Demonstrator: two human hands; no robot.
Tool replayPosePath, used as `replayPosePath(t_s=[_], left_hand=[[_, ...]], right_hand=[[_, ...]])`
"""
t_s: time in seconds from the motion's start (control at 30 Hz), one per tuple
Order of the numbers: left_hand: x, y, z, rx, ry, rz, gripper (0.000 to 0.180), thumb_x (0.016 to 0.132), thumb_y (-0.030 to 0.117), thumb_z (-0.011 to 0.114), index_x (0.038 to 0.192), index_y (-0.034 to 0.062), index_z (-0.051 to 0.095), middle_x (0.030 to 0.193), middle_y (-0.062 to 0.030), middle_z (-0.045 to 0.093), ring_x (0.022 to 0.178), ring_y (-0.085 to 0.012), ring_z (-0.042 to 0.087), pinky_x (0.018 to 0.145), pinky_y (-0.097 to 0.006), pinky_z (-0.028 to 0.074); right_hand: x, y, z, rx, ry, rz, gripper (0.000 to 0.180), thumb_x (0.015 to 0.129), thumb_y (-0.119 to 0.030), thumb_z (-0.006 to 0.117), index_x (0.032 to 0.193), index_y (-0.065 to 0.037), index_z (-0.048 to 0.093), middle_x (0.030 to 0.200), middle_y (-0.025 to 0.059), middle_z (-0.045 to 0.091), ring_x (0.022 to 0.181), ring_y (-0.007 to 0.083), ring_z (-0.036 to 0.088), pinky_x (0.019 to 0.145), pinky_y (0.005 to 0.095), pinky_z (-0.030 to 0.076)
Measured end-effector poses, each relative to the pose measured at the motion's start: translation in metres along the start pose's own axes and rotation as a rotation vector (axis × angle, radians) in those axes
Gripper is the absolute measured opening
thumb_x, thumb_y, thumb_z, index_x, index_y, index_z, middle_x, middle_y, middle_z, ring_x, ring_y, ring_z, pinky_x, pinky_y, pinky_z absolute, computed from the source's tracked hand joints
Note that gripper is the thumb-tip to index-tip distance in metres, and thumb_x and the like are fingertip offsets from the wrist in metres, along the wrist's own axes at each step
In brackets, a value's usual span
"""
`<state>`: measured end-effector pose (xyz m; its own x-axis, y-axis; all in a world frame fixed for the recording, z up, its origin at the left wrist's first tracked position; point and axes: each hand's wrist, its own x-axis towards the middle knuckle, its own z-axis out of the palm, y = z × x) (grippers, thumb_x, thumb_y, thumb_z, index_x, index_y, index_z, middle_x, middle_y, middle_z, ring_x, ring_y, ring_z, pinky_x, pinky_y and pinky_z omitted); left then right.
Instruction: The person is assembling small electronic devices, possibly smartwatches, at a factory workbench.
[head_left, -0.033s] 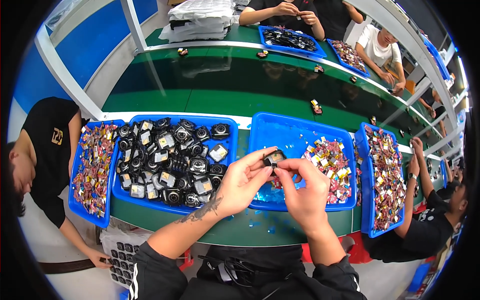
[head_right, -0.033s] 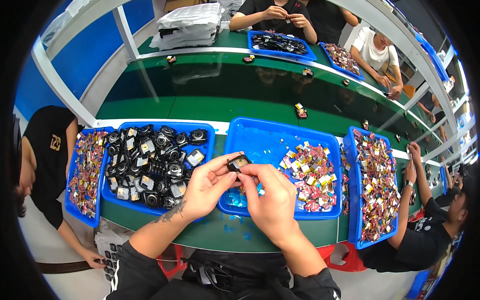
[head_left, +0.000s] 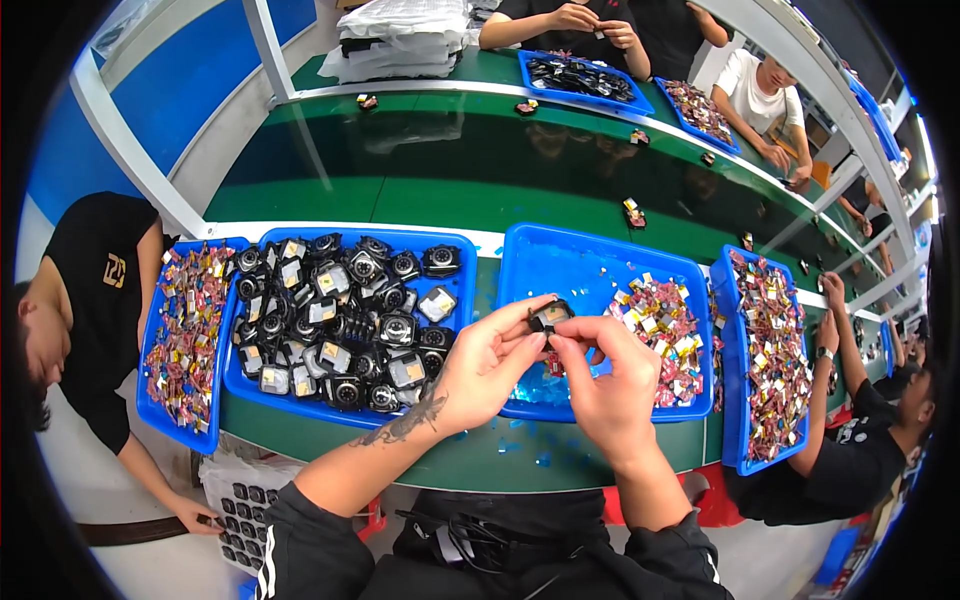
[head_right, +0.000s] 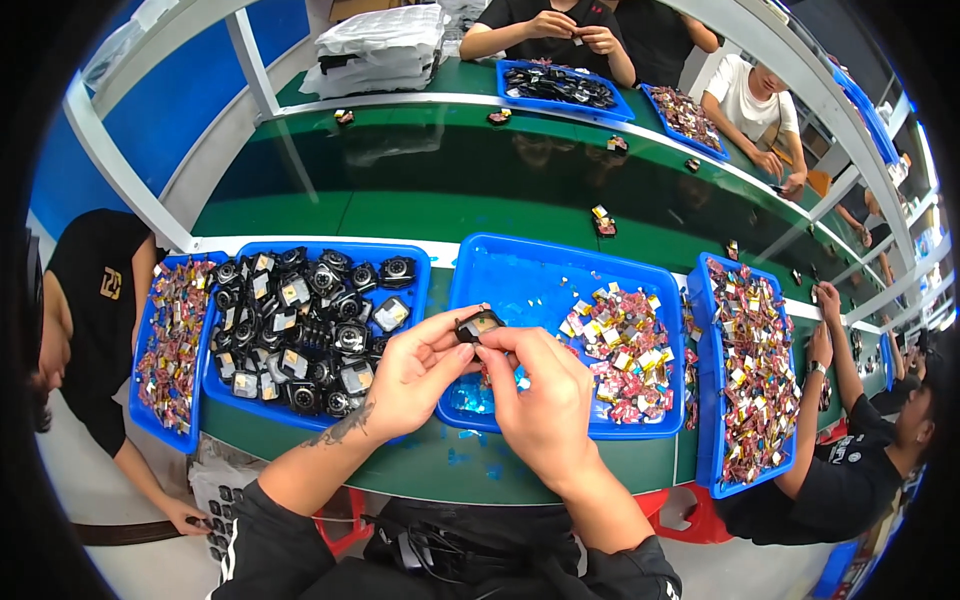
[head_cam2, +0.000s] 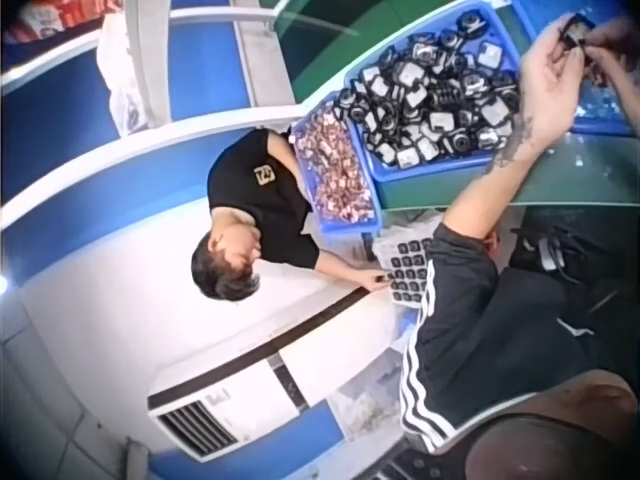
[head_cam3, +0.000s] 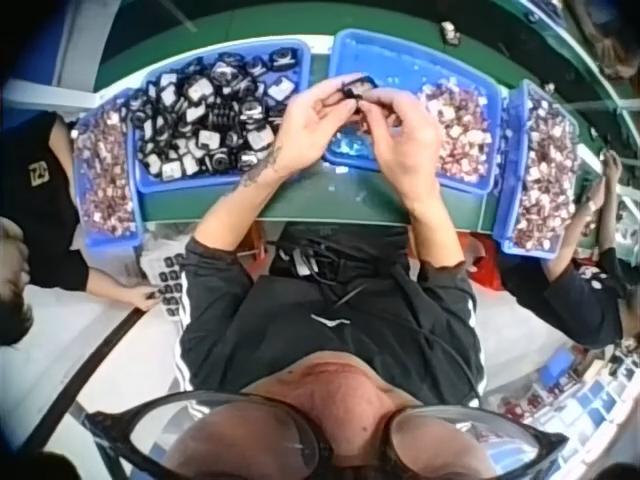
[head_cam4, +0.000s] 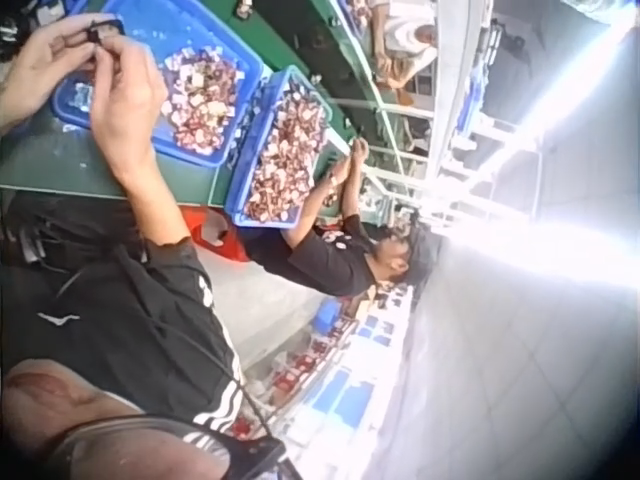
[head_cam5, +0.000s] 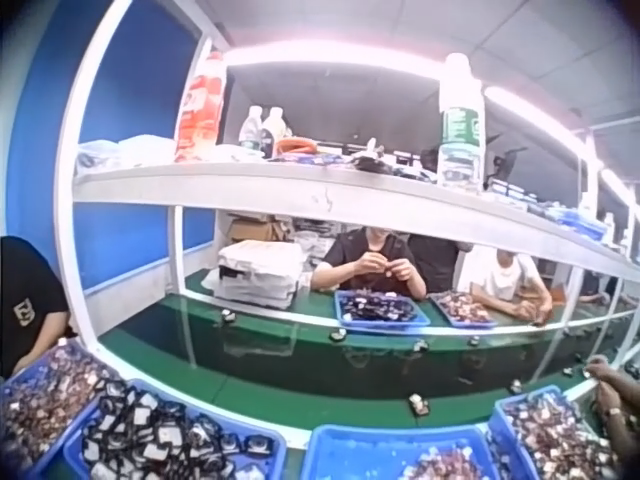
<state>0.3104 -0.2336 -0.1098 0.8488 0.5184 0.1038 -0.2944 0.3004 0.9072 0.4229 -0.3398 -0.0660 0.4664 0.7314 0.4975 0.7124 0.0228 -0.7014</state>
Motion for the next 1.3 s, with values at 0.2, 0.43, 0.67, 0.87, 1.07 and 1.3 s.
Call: replayPosePath(t_s=[0.2,0.43,0.67,0.87,1.07,1.3], left_hand=[[-0.003,0.002,0.001,0.024,-0.064,-0.016,0.04,0.099,0.0,0.048,0.138,-0.0055,0.043,0.131,-0.0152,0.055,0.12,-0.0206,0.055,0.101,-0.035,0.049],[-0.003,0.001,0.0,0.026,-0.071,-0.014,0.039,0.098,0.0,0.048,0.137,-0.006,0.044,0.131,-0.0154,0.055,0.118,-0.0213,0.057,0.101,-0.035,0.049],[-0.004,0.007,0.001,0.118,-0.083,0.004,0.037,0.1,0.004,0.046,0.135,-0.0076,0.046,0.128,-0.0153,0.058,0.116,-0.0201,0.058,0.099,-0.034,0.051],[0.002,0.013,0.008,-0.018,0.109,0.022,0.036,0.1,0.005,0.047,0.135,-0.0036,0.047,0.123,-0.016,0.061,0.113,-0.0215,0.061,0.096,-0.033,0.051],[-0.002,0.021,-0.007,0.758,-0.107,0.257,0.029,0.091,-0.004,0.055,0.118,0.0015,0.065,0.107,-0.015,0.064,0.096,-0.0219,0.066,0.083,-0.03,0.054],[0.003,0.019,-0.007,0.977,-0.105,0.606,0.029,0.079,-0.005,0.069,0.107,0.0014,0.07,0.091,-0.0128,0.066,0.074,-0.0218,0.066,0.063,-0.029,0.053]], right_hand=[[0.004,0.002,-0.002,0.005,-0.035,-0.043,0.011,0.079,0.005,0.07,0.089,0.0,0.068,0.081,0.0126,0.068,0.069,0.0251,0.067,0.06,0.0319,0.053],[0.005,0.0,-0.003,-0.05,-0.018,-0.058,0.011,0.076,0.001,0.073,0.084,-0.002,0.066,0.075,0.0107,0.065,0.063,0.024,0.062,0.06,0.0324,0.047],[0.008,0.002,-0.006,-0.132,0.023,0.0,0.027,0.071,-0.004,0.077,0.074,-0.004,0.05,0.07,0.0065,0.05,0.063,0.0207,0.051,0.057,0.0328,0.039],[-0.022,0.011,-0.002,0.634,0.036,0.453,0.014,0.083,-0.001,0.072,0.089,-0.001,0.059,0.091,0.0056,0.063,0.089,0.0119,0.062,0.078,0.026,0.054],[-0.02,0.012,-0.007,0.631,-0.037,0.465,0.013,0.086,0.004,0.068,0.098,0.004,0.064,0.097,0.0072,0.065,0.09,0.0115,0.064,0.078,0.0259,0.057],[-0.018,0.018,-0.028,0.554,-0.225,0.446,0.01,0.087,-0.002,0.068,0.095,0.002,0.064,0.093,0.0059,0.064,0.088,0.0113,0.063,0.078,0.0259,0.056]])
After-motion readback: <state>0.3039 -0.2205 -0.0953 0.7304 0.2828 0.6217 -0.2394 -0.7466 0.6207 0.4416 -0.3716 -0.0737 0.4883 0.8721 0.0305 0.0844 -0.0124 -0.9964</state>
